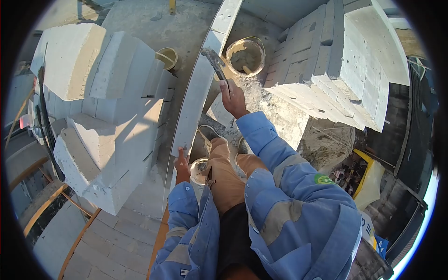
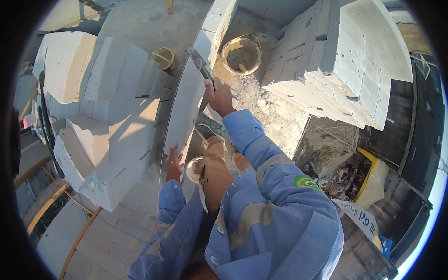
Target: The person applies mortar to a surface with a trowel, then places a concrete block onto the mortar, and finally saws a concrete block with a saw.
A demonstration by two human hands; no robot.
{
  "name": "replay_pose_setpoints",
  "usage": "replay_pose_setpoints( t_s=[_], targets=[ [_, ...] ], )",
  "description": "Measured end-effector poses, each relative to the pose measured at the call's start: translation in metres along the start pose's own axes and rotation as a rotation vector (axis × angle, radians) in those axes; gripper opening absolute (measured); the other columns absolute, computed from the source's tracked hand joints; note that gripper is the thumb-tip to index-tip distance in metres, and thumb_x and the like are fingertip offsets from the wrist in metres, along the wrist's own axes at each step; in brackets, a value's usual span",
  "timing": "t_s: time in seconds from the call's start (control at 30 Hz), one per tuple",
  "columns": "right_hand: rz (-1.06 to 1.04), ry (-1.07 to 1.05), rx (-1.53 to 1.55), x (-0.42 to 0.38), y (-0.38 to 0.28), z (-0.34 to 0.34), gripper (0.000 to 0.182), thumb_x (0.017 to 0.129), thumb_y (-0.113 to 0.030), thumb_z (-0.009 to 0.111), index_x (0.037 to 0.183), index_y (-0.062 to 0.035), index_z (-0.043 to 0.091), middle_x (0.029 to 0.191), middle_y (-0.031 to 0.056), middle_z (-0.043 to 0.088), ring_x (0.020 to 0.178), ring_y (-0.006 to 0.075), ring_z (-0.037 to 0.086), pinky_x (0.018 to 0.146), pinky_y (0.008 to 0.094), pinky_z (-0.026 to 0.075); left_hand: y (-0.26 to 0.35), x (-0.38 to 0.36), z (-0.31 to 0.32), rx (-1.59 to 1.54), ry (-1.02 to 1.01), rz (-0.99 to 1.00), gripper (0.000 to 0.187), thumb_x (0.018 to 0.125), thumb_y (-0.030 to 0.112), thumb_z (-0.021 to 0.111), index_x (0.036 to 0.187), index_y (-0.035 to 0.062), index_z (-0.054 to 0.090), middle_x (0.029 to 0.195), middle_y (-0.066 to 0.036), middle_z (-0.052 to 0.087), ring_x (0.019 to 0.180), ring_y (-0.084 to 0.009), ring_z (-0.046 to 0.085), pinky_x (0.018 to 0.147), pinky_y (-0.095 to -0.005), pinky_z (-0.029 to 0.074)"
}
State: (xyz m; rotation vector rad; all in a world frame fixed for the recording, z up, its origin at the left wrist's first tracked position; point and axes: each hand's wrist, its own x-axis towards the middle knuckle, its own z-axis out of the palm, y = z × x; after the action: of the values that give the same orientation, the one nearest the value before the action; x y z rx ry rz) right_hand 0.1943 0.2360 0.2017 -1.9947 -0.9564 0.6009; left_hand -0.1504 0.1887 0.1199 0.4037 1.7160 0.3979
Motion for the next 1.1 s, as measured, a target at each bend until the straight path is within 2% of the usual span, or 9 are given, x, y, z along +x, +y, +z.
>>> replay_pose_setpoints(
  t_s=[0.23,0.3,0.53,0.57,0.7,0.77,0.8,0.9,1.1],
  targets=[
    [0.167,-0.014,-0.254,0.046,0.033,0.025,0.049,0.104,-0.048,0.043,0.093,-0.0017,0.056,0.076,0.0313,0.064,0.077,0.0522,0.063,0.07,0.0587,0.049,0.001,-0.005,0.0,-0.093,-0.019,-0.105,0.082,0.086,0.058,0.073,0.139,0.0007,0.049,0.14,-0.011,0.053,0.128,-0.0322,0.056,0.087,-0.0301,0.05],
    [0.191,-0.021,-0.23,0.048,0.034,0.027,0.05,0.104,-0.048,0.042,0.092,-0.0017,0.055,0.077,0.0317,0.064,0.078,0.0524,0.063,0.07,0.0588,0.048,-0.006,0.008,-0.003,0.004,-0.108,-0.107,0.091,0.089,0.065,0.064,0.15,0.0045,0.034,0.15,-0.011,0.043,0.133,-0.0318,0.052,0.109,-0.0583,0.035],
    [0.142,0.037,-0.162,0.013,0.021,0.031,0.044,0.104,-0.043,0.045,0.092,-0.0016,0.057,0.075,0.0297,0.064,0.073,0.0507,0.063,0.064,0.0578,0.047,0.014,-0.015,0.004,0.005,-0.088,-0.198,0.091,0.087,0.066,0.065,0.146,0.0023,0.037,0.148,-0.013,0.043,0.135,-0.033,0.051,0.109,-0.059,0.034],
    [0.175,0.022,-0.235,0.014,0.025,0.036,0.045,0.104,-0.043,0.044,0.093,-0.0012,0.058,0.075,0.0299,0.064,0.072,0.0518,0.063,0.064,0.058,0.048,0.012,-0.015,0.002,0.021,-0.11,-0.178,0.093,0.087,0.066,0.066,0.146,0.0,0.036,0.142,-0.014,0.048,0.132,-0.0327,0.054,0.095,-0.0497,0.048],
    [0.194,0.008,-0.264,0.017,0.027,0.038,0.047,0.104,-0.045,0.044,0.096,-0.0008,0.059,0.075,0.0308,0.064,0.07,0.053,0.062,0.063,0.0589,0.047,0.011,-0.009,0.0,0.042,-0.103,-0.161,0.094,0.087,0.066,0.066,0.145,-0.0029,0.037,0.132,-0.013,0.055,0.129,-0.0319,0.057,0.069,-0.0359,0.051],
    [0.198,-0.038,-0.233,0.0,0.009,0.027,0.048,0.104,-0.046,0.044,0.096,-0.0007,0.058,0.073,0.0309,0.063,0.07,0.0527,0.062,0.063,0.0585,0.047,0.015,-0.012,-0.003,0.052,-0.112,-0.182,0.086,0.088,0.057,0.07,0.127,-0.0166,0.05,0.12,-0.021,0.061,0.112,-0.0268,0.064,0.061,-0.0289,0.05],
    [0.2,-0.062,-0.207,-0.01,0.0,0.019,0.049,0.104,-0.046,0.044,0.095,-0.0005,0.058,0.072,0.031,0.062,0.07,0.0524,0.061,0.062,0.0581,0.046,0.011,-0.012,-0.003,0.055,-0.115,-0.18,0.086,0.088,0.057,0.07,0.127,-0.0166,0.05,0.12,-0.021,0.061,0.112,-0.0268,0.064,0.061,-0.0289,0.05],
    [0.123,-0.176,-0.118,-0.057,-0.023,0.001,0.042,0.103,-0.041,0.05,0.091,-0.0013,0.055,0.064,0.0256,0.059,0.064,0.0476,0.061,0.056,0.051,0.046,0.01,-0.011,0.004,-0.058,-0.105,-0.052,0.075,0.093,0.045,0.069,0.125,-0.0192,0.049,0.121,-0.021,0.06,0.106,-0.0286,0.064,0.102,-0.0401,0.056],
    [0.13,-0.62,-0.384,-0.112,-0.011,0.017,0.05,0.101,-0.05,0.047,0.098,-0.0014,0.056,0.076,0.0262,0.065,0.074,0.0463,0.065,0.067,0.054,0.05,0.005,-0.01,0.003,0.002,-0.065,-0.058,0.082,0.09,0.054,0.069,0.128,-0.0155,0.05,0.122,-0.022,0.059,0.106,-0.027,0.064,0.097,-0.0363,0.057]
  ],
)
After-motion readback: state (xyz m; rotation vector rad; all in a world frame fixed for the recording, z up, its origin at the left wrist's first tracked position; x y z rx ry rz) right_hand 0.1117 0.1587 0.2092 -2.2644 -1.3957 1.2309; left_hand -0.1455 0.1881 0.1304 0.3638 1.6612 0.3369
